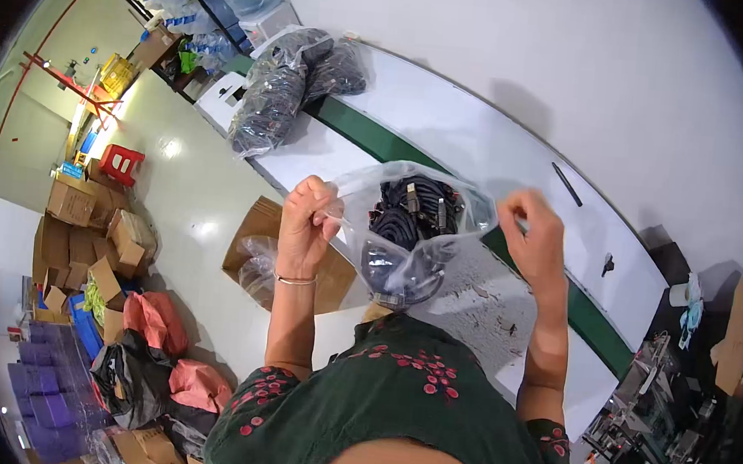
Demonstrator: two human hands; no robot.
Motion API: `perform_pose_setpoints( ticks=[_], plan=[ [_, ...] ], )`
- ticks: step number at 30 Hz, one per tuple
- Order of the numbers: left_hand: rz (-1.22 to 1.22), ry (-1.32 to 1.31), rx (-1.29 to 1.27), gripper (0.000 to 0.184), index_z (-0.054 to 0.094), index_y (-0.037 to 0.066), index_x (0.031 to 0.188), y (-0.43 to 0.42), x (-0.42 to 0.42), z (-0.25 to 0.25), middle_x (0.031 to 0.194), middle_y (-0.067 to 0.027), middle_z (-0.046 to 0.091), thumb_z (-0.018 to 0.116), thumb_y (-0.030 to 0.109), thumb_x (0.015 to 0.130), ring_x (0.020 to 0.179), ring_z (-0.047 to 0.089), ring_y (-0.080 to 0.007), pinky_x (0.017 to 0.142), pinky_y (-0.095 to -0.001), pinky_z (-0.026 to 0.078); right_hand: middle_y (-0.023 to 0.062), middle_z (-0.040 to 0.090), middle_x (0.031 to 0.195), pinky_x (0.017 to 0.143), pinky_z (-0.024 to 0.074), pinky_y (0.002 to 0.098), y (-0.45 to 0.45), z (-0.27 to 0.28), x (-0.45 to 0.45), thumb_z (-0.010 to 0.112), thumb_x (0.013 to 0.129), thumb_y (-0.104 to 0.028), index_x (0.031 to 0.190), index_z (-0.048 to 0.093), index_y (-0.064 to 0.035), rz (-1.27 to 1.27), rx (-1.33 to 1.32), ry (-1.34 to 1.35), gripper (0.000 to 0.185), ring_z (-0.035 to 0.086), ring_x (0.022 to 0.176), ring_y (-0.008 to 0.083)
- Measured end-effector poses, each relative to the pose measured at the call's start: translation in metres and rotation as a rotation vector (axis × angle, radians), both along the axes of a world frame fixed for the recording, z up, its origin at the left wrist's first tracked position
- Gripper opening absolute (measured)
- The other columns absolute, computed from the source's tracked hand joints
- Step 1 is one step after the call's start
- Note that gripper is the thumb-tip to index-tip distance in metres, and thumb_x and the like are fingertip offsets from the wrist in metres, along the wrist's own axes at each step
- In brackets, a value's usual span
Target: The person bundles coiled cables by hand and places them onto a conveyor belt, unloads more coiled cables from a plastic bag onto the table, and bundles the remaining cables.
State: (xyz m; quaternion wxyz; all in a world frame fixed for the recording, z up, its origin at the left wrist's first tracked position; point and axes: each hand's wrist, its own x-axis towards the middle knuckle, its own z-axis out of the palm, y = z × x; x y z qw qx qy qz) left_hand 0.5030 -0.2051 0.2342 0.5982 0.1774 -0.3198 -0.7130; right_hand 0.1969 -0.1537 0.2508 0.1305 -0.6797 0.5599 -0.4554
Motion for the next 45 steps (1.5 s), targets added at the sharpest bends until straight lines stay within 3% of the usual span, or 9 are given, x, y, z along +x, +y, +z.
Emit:
perform_pose_setpoints(
  ticks=[5, 10, 18, 23, 27, 30, 33, 38, 45],
  plan=[
    [0.006, 0.036, 0.055, 0.013, 0.049, 0.006, 0.076, 0.001, -0.027, 0.01, 0.062, 0.001, 0.041, 0.056, 0.003, 0.087, 0.047, 0.033, -0.0055, 0.039, -0.016, 0.028, 0.0057, 0.058, 0.077, 0.063, 0.0429, 0.0289, -0.004, 0.037, 0.053, 0.061, 0.082, -0.005, 0.076, 0.055, -0.0028, 0.334, -0.369, 0.13, 0.009, 0.052, 0.07, 0.0207],
    [-0.007, 0.209, 0.071, 0.011, 0.051, 0.005, 0.077, -0.002, -0.013, 0.007, 0.06, 0.0008, 0.041, 0.056, 0.003, 0.087, 0.046, 0.035, -0.0055, 0.038, -0.0162, 0.029, 0.0054, 0.048, 0.061, 0.053, 0.0346, 0.0356, 0.023, -0.002, 0.029, 0.058, 0.088, -0.014, 0.065, 0.046, -0.0033, 0.635, 0.272, 0.093, 0.028, 0.04, 0.053, 0.0202],
    [-0.141, -0.273, -0.072, 0.013, 0.052, 0.005, 0.072, 0.032, -0.068, 0.006, 0.06, -0.0054, 0.055, 0.057, -0.002, 0.082, 0.042, 0.041, -0.0089, 0.038, -0.0184, 0.032, 0.0082, 0.058, 0.078, 0.062, 0.0424, 0.0334, 0.029, -0.023, 0.014, 0.059, 0.088, -0.024, 0.092, 0.056, -0.0028, 0.109, 0.309, 0.171, 0.022, 0.052, 0.065, 0.0236],
    [-0.677, -0.384, -0.129, 0.012, 0.055, 0.005, 0.079, 0.073, -0.113, -0.004, 0.061, -0.003, 0.056, 0.057, 0.002, 0.09, 0.051, 0.049, -0.0101, 0.051, -0.0204, 0.041, 0.0167, 0.059, 0.101, 0.073, 0.0481, 0.0374, 0.012, -0.063, 0.004, 0.071, 0.078, -0.039, 0.113, 0.054, -0.0006, 0.046, 0.237, 0.118, 0.054, 0.057, 0.081, 0.0314],
    [-0.195, -0.875, -0.532, 0.006, 0.06, 0.001, 0.093, 0.056, -0.112, -0.057, 0.091, -0.0075, 0.061, 0.059, 0.005, 0.088, 0.08, 0.055, -0.0155, 0.072, -0.0269, 0.045, 0.0164, 0.058, 0.104, 0.08, 0.0476, 0.0377, 0.032, -0.118, -0.035, 0.076, 0.072, -0.042, 0.12, 0.052, 0.0, 0.027, 0.376, -0.074, 0.068, 0.058, 0.089, 0.0311],
    [0.495, -1.268, -0.356, 0.037, 0.057, -0.001, 0.111, 0.012, -0.082, -0.155, 0.1, -0.0109, 0.061, 0.066, 0.022, 0.084, 0.088, 0.056, -0.0198, 0.076, -0.0276, 0.047, 0.0153, 0.058, 0.106, 0.086, 0.046, 0.0372, 0.055, -0.183, -0.066, 0.081, 0.068, -0.042, 0.125, 0.049, 0.0002, -0.092, 0.418, -0.205, 0.078, 0.058, 0.095, 0.0303],
    [-0.149, -0.965, 0.303, 0.068, 0.052, -0.009, 0.115, 0.003, -0.079, -0.204, 0.094, -0.0173, 0.062, 0.074, 0.043, 0.077, 0.079, 0.059, -0.0191, 0.067, -0.0257, 0.049, 0.0156, 0.059, 0.109, 0.089, 0.0446, 0.0371, 0.057, -0.192, -0.07, 0.081, 0.068, -0.041, 0.126, 0.048, 0.0, -0.165, 0.415, -0.09, 0.079, 0.058, 0.097, 0.0307],
    [-0.085, -1.162, 0.292, 0.065, 0.055, -0.013, 0.106, -0.008, -0.097, -0.182, 0.086, -0.0141, 0.063, 0.078, 0.037, 0.071, 0.069, 0.06, -0.0183, 0.058, -0.0227, 0.049, 0.016, 0.059, 0.114, 0.092, 0.0433, 0.0376, 0.044, -0.185, -0.068, 0.082, 0.067, -0.041, 0.127, 0.048, -0.0004, -0.185, 0.482, -0.092, 0.079, 0.058, 0.1, 0.0311],
    [-0.162, -0.734, 0.465, 0.043, 0.056, -0.008, 0.101, -0.009, -0.097, -0.199, 0.083, -0.0122, 0.061, 0.075, 0.017, 0.071, 0.068, 0.058, -0.0163, 0.06, -0.0252, 0.05, 0.0164, 0.063, 0.109, 0.087, 0.0458, 0.0384, 0.033, -0.193, -0.079, 0.081, 0.068, -0.043, 0.123, 0.05, -0.001, -0.098, 0.61, -0.146, 0.076, 0.061, 0.096, 0.0307]
  ],
)
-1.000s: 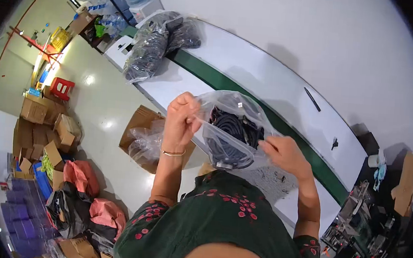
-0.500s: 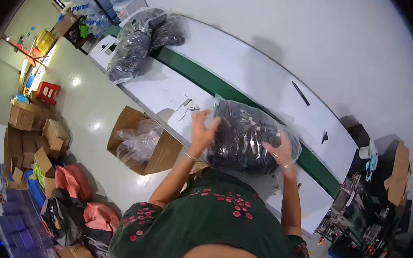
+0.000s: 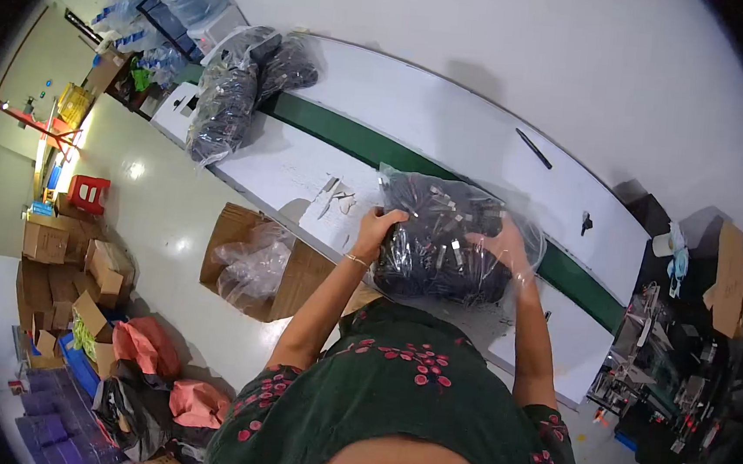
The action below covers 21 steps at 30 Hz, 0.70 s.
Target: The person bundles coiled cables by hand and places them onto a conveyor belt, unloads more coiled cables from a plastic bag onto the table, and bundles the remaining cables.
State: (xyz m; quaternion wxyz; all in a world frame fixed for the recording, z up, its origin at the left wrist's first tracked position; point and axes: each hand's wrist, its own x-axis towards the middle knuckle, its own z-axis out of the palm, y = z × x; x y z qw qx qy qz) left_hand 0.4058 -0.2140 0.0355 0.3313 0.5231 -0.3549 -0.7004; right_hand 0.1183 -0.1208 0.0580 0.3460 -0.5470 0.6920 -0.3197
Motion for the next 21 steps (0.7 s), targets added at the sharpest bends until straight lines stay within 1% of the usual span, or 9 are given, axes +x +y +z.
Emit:
perform_pose_setpoints(
  ticks=[1, 5, 6, 10, 11, 15, 16, 20, 21],
  plan=[
    [-0.008, 0.005, 0.0, 0.043, 0.056, -0.008, 0.101, 0.004, -0.004, 0.004, 0.083, -0.0122, 0.061, 0.075, 0.017, 0.071, 0.068, 0.058, -0.0163, 0.06, -0.0252, 0.05, 0.0164, 0.063, 0.109, 0.087, 0.0458, 0.0384, 0.003, 0.002, -0.001, 0.081, 0.068, -0.043, 0.123, 0.05, -0.001, -0.008, 0.0, 0.005, 0.076, 0.061, 0.096, 0.0307],
    [0.093, 0.229, -0.327, 0.03, 0.054, 0.0, 0.081, 0.027, -0.013, 0.031, 0.071, -0.0061, 0.056, 0.075, 0.014, 0.066, 0.064, 0.052, -0.0139, 0.061, -0.0238, 0.045, 0.0155, 0.066, 0.096, 0.079, 0.0484, 0.037, 0.026, 0.014, 0.008, 0.081, 0.069, -0.04, 0.113, 0.057, -0.0008, -0.13, 0.002, 0.097, 0.064, 0.063, 0.085, 0.0302],
    [0.09, 0.228, -0.323, 0.03, 0.054, 0.0, 0.081, 0.029, -0.013, 0.037, 0.071, -0.0061, 0.056, 0.075, 0.014, 0.066, 0.064, 0.052, -0.0139, 0.061, -0.0238, 0.045, 0.0155, 0.066, 0.096, 0.079, 0.0484, 0.037, 0.032, 0.019, 0.009, 0.081, 0.069, -0.04, 0.113, 0.057, -0.0008, -0.134, 0.007, 0.096, 0.064, 0.063, 0.085, 0.0302],
    [-0.056, 0.0, -0.539, 0.026, 0.052, 0.004, 0.077, 0.039, -0.017, 0.056, 0.069, -0.0021, 0.051, 0.073, 0.01, 0.065, 0.062, 0.045, -0.0127, 0.058, -0.0248, 0.039, 0.0146, 0.066, 0.088, 0.073, 0.0488, 0.0361, 0.067, 0.047, 0.011, 0.08, 0.07, -0.035, 0.102, 0.061, 0.0001, -0.133, -0.147, 0.239, 0.05, 0.062, 0.077, 0.0296],
    [-0.069, 0.002, -0.53, 0.026, 0.052, 0.004, 0.077, 0.041, -0.018, 0.061, 0.069, -0.0021, 0.051, 0.073, 0.01, 0.065, 0.062, 0.045, -0.0127, 0.058, -0.0248, 0.039, 0.0146, 0.066, 0.088, 0.073, 0.0488, 0.0361, 0.077, 0.053, 0.011, 0.08, 0.07, -0.035, 0.102, 0.061, 0.0001, -0.144, -0.137, 0.239, 0.05, 0.062, 0.077, 0.0296],
    [-0.232, -0.155, -0.774, 0.023, 0.05, 0.004, 0.075, 0.051, -0.018, 0.081, 0.068, -0.0005, 0.047, 0.072, 0.007, 0.069, 0.06, 0.039, -0.0127, 0.056, -0.0251, 0.035, 0.0139, 0.067, 0.097, 0.073, 0.0478, 0.0365, 0.115, 0.069, 0.013, 0.077, 0.071, -0.029, 0.11, 0.061, -0.0002, -0.211, 0.049, 0.319, 0.051, 0.061, 0.079, 0.0279],
    [-0.247, -0.155, -0.768, 0.023, 0.05, 0.004, 0.075, 0.054, -0.019, 0.087, 0.068, -0.0005, 0.047, 0.072, 0.007, 0.069, 0.06, 0.039, -0.0127, 0.056, -0.0251, 0.035, 0.0139, 0.067, 0.097, 0.073, 0.0478, 0.0365, 0.12, 0.067, 0.011, 0.077, 0.071, -0.029, 0.11, 0.061, -0.0002, -0.222, 0.059, 0.313, 0.051, 0.061, 0.079, 0.0279],
    [-0.327, -0.1, -1.115, 0.02, 0.051, 0.004, 0.073, 0.064, -0.018, 0.109, 0.066, -0.0005, 0.046, 0.07, 0.007, 0.075, 0.059, 0.039, -0.0135, 0.058, -0.0249, 0.036, 0.0145, 0.065, 0.093, 0.072, 0.047, 0.0364, 0.136, 0.056, -0.002, 0.077, 0.07, -0.028, 0.107, 0.061, 0.0005, -0.197, -0.167, 0.193, 0.049, 0.058, 0.076, 0.0287],
    [-0.338, -0.101, -1.115, 0.02, 0.051, 0.004, 0.073, 0.065, -0.018, 0.108, 0.066, -0.0005, 0.046, 0.07, 0.007, 0.075, 0.059, 0.039, -0.0135, 0.058, -0.0249, 0.036, 0.0145, 0.065, 0.093, 0.072, 0.047, 0.0364, 0.136, 0.056, -0.001, 0.077, 0.07, -0.028, 0.107, 0.061, 0.0005, -0.206, -0.166, 0.186, 0.049, 0.058, 0.076, 0.0287]
  ],
)
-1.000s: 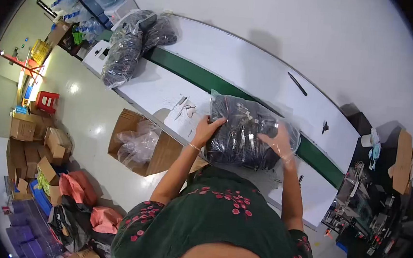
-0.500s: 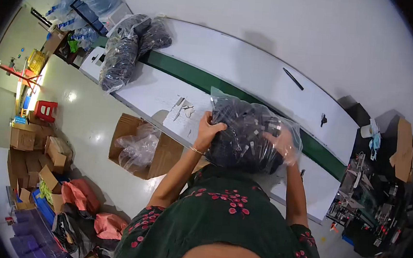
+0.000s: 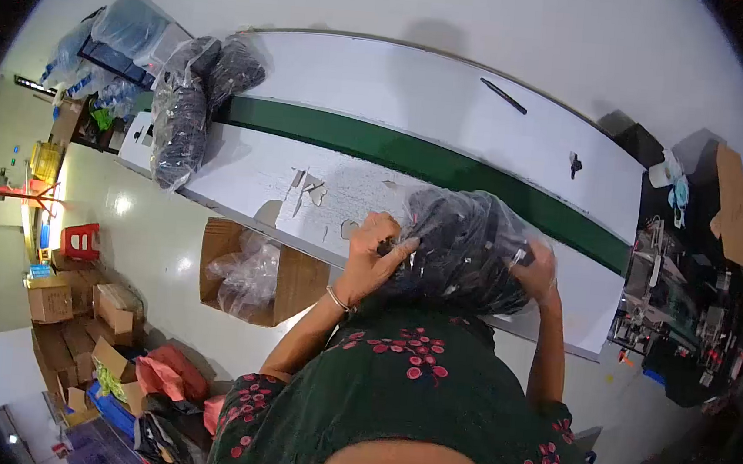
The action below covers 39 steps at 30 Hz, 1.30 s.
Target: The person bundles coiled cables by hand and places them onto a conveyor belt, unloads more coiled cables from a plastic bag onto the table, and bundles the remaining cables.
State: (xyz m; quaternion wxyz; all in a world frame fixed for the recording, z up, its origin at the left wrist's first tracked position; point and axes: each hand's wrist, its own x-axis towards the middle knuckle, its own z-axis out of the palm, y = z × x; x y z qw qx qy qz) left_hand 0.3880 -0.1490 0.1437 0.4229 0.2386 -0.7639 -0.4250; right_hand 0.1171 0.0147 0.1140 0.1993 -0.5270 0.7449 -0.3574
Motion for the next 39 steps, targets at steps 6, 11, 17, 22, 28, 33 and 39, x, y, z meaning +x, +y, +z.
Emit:
perform_pose_setpoints(
  ticks=[6, 11, 17, 22, 28, 33, 39],
  plan=[
    [0.116, 0.0, 0.197, 0.014, 0.054, 0.004, 0.075, 0.005, -0.001, -0.007, 0.067, 0.0, 0.049, 0.064, 0.008, 0.084, 0.06, 0.041, -0.0121, 0.06, -0.0237, 0.036, 0.0143, 0.064, 0.089, 0.072, 0.0471, 0.0357, -0.01, 0.003, -0.005, 0.073, 0.069, -0.019, 0.106, 0.061, 0.0018, 0.091, -0.051, -0.12, 0.045, 0.057, 0.074, 0.0286],
    [0.205, 0.205, 0.573, 0.013, 0.063, 0.001, 0.082, 0.007, -0.009, 0.005, 0.072, -0.0032, 0.056, 0.054, 0.005, 0.091, 0.063, 0.045, -0.0103, 0.06, -0.0197, 0.038, 0.0125, 0.066, 0.089, 0.07, 0.0473, 0.0343, 0.005, -0.006, -0.025, 0.068, 0.068, -0.015, 0.109, 0.06, 0.0017, 0.039, 0.11, -0.063, 0.045, 0.057, 0.073, 0.0268],
    [0.234, 0.268, 0.468, 0.009, 0.059, 0.001, 0.08, 0.017, -0.016, 0.084, 0.072, -0.0023, 0.055, 0.054, 0.001, 0.086, 0.064, 0.045, -0.0105, 0.061, -0.0215, 0.039, 0.0086, 0.063, 0.081, 0.056, 0.0444, 0.0297, 0.029, 0.031, -0.046, 0.063, 0.069, -0.013, 0.107, 0.06, 0.0005, -0.077, 0.353, -0.283, 0.041, 0.053, 0.063, 0.0205],
    [0.283, 0.336, 0.402, 0.013, 0.058, 0.002, 0.075, 0.004, -0.015, 0.099, 0.067, -0.004, 0.056, 0.052, 0.003, 0.087, 0.061, 0.045, -0.0102, 0.062, -0.0204, 0.038, 0.0062, 0.057, 0.071, 0.045, 0.0395, 0.0274, 0.048, 0.007, -0.076, 0.06, 0.068, -0.01, 0.099, 0.06, 0.001, -0.139, 0.523, -0.553, 0.033, 0.047, 0.052, 0.0154],
    [0.358, 0.295, 0.227, 0.018, 0.054, 0.002, 0.064, 0.001, -0.009, 0.102, 0.064, -0.0028, 0.052, 0.049, -0.003, 0.081, 0.059, 0.04, -0.0112, 0.058, -0.0208, 0.035, 0.0069, 0.056, 0.068, 0.04, 0.0366, 0.0255, 0.06, -0.005, -0.084, 0.061, 0.066, -0.011, 0.097, 0.059, 0.0026, -0.11, 0.518, -0.703, 0.034, 0.044, 0.047, 0.0138],
    [0.635, 0.258, -0.064, 0.013, 0.058, 0.0, 0.066, -0.001, 0.003, 0.138, 0.065, -0.0029, 0.053, 0.052, -0.003, 0.077, 0.056, 0.039, -0.011, 0.053, -0.0218, 0.033, 0.0079, 0.058, 0.07, 0.043, 0.0397, 0.0282, 0.056, -0.008, -0.079, 0.061, 0.067, -0.011, 0.097, 0.058, 0.0024, -0.117, 0.57, -0.698, 0.033, 0.048, 0.05, 0.0165],
    [0.42, 0.006, 0.323, 0.012, 0.057, 0.003, 0.068, -0.06, -0.001, 0.042, 0.067, 0.0011, 0.052, 0.054, 0.004, 0.08, 0.064, 0.041, -0.0096, 0.066, -0.0204, 0.035, 0.0076, 0.058, 0.07, 0.051, 0.0421, 0.0316, 0.031, -0.008, -0.086, 0.065, 0.068, -0.018, 0.092, 0.056, 0.0004, -0.017, 0.538, -0.293, 0.032, 0.05, 0.055, 0.0202]
  ],
)
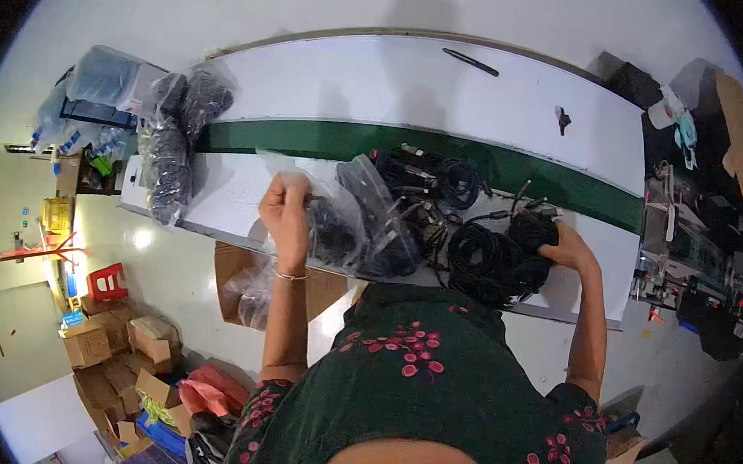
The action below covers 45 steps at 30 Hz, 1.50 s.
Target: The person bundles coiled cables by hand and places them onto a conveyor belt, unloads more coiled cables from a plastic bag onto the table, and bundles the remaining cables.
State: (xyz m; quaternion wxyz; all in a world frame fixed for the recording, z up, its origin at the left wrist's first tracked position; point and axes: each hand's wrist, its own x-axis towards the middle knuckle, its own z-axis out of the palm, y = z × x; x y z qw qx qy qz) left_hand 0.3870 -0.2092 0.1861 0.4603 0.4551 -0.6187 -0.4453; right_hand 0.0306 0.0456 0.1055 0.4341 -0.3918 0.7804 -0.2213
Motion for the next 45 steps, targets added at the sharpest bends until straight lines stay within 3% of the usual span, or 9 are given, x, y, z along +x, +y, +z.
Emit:
perform_pose_setpoints(
  ticks=[7, 15, 17, 20, 22, 28, 37, 42, 45],
  plan=[
    [0.172, 0.041, 0.024, 0.014, 0.059, 0.006, 0.07, -0.017, 0.037, -0.025, 0.064, 0.0037, 0.049, 0.056, 0.007, 0.084, 0.06, 0.037, -0.0063, 0.058, -0.0182, 0.031, 0.0084, 0.055, 0.071, 0.061, 0.0425, 0.0343, -0.035, -0.004, -0.01, 0.073, 0.066, -0.031, 0.08, 0.051, -0.0028, 0.09, -0.131, 0.474, 0.038, 0.049, 0.061, 0.0249],
    [0.218, 0.308, -0.097, 0.012, 0.065, 0.004, 0.077, -0.011, 0.042, 0.022, 0.068, 0.0013, 0.057, 0.057, 0.006, 0.086, 0.058, 0.039, -0.005, 0.054, -0.0152, 0.03, 0.0039, 0.065, 0.1, 0.078, 0.0446, 0.0245, -0.205, -0.125, 0.059, 0.068, 0.084, -0.035, 0.112, 0.06, 0.0003, 0.017, -0.494, -0.55, 0.046, 0.057, 0.088, 0.0132],
    [0.253, 0.299, -0.125, 0.013, 0.064, 0.004, 0.076, -0.01, 0.046, 0.037, 0.068, 0.002, 0.055, 0.057, 0.006, 0.086, 0.058, 0.038, -0.005, 0.055, -0.0155, 0.029, 0.01, 0.063, 0.116, 0.089, 0.0432, 0.0277, -0.202, -0.079, 0.092, 0.07, 0.082, -0.033, 0.126, 0.054, 0.0006, 0.153, -0.401, -0.147, 0.057, 0.058, 0.099, 0.0196],
    [0.306, 0.265, -0.165, 0.017, 0.059, 0.003, 0.073, -0.004, 0.047, 0.048, 0.068, 0.0038, 0.048, 0.055, 0.006, 0.089, 0.059, 0.035, -0.0051, 0.055, -0.0167, 0.028, 0.0128, 0.056, 0.13, 0.096, 0.0421, 0.0381, -0.191, -0.061, 0.095, 0.069, 0.08, -0.034, 0.127, 0.054, 0.0009, 0.231, -0.427, -0.293, 0.06, 0.054, 0.116, 0.0287],
    [0.328, 0.312, -0.182, 0.017, 0.059, 0.002, 0.073, -0.002, 0.042, 0.05, 0.068, 0.0039, 0.048, 0.055, 0.006, 0.089, 0.058, 0.035, -0.0049, 0.055, -0.0165, 0.027, 0.008, 0.064, 0.115, 0.088, 0.0433, 0.0304, -0.174, -0.06, 0.102, 0.065, 0.083, -0.022, 0.119, 0.059, 0.0012, 0.203, -0.435, -0.239, 0.043, 0.059, 0.097, 0.0214],
    [0.39, 0.447, -0.315, 0.017, 0.06, 0.001, 0.073, -0.017, 0.027, 0.071, 0.068, 0.0038, 0.048, 0.055, 0.004, 0.089, 0.057, 0.034, -0.0043, 0.053, -0.0157, 0.025, 0.0082, 0.065, 0.11, 0.082, 0.0453, 0.0317, -0.154, -0.049, 0.092, 0.061, 0.083, -0.019, 0.114, 0.061, -0.0006, 0.214, -0.294, -0.361, 0.036, 0.058, 0.094, 0.0218],
    [0.537, 0.315, -0.417, 0.019, 0.058, 0.002, 0.07, -0.025, 0.04, 0.079, 0.068, 0.0035, 0.049, 0.054, 0.001, 0.089, 0.057, 0.033, -0.0038, 0.052, -0.0163, 0.025, 0.0134, 0.064, 0.105, 0.078, 0.0463, 0.0331, -0.203, -0.059, 0.068, 0.06, 0.082, -0.027, 0.104, 0.062, -0.0022, 0.32, -0.288, 0.398, 0.033, 0.058, 0.087, 0.0264],
    [0.604, 0.393, -0.59, 0.02, 0.058, 0.004, 0.07, -0.041, 0.035, 0.096, 0.068, 0.003, 0.05, 0.054, 0.002, 0.089, 0.055, 0.032, -0.0039, 0.051, -0.0166, 0.025, 0.0115, 0.066, 0.094, 0.074, 0.0465, 0.0337, -0.277, -0.06, 0.105, 0.061, 0.083, -0.031, 0.111, 0.062, -0.0059, 0.109, -0.408, -0.214, 0.038, 0.058, 0.077, 0.0261],
    [0.558, 0.421, -0.529, 0.021, 0.059, 0.004, 0.07, -0.072, 0.041, 0.085, 0.067, 0.0025, 0.051, 0.054, 0.003, 0.09, 0.055, 0.033, -0.0038, 0.05, -0.0164, 0.025, 0.0099, 0.066, 0.09, 0.071, 0.0454, 0.0321, -0.281, -0.077, 0.146, 0.061, 0.083, -0.03, 0.115, 0.061, -0.0083, 0.375, -0.357, 0.081, 0.039, 0.057, 0.074, 0.025]
  ],
)
